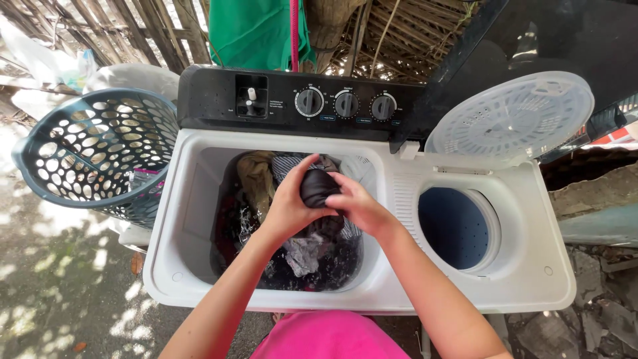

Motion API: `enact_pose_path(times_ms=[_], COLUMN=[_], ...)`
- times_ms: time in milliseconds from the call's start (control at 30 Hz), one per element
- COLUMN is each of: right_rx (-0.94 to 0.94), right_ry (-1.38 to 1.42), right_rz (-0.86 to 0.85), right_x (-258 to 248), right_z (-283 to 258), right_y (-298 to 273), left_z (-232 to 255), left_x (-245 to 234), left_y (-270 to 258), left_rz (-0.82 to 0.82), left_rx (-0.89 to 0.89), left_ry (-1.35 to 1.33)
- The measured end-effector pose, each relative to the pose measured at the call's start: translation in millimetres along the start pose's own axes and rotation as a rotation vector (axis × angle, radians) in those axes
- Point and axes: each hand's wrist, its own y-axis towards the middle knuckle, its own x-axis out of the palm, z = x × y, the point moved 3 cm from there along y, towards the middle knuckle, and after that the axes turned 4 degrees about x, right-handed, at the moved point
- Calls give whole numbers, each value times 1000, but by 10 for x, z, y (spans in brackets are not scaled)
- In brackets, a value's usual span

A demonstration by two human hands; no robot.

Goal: Wash and rinse clothes in a twin-tub washing machine.

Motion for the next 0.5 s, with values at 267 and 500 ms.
enact_pose_path(times_ms=[267,500], right_rx=[108,329], right_ry=[559,1225], right_rz=[323,210], right_x=[-535,41], right_z=[1517,1318], right_y=[272,126], left_z=[64,-152], left_x=[316,548], left_y=[34,-23], left_rz=[6,153], left_rx=[170,187], left_ry=[259,-55])
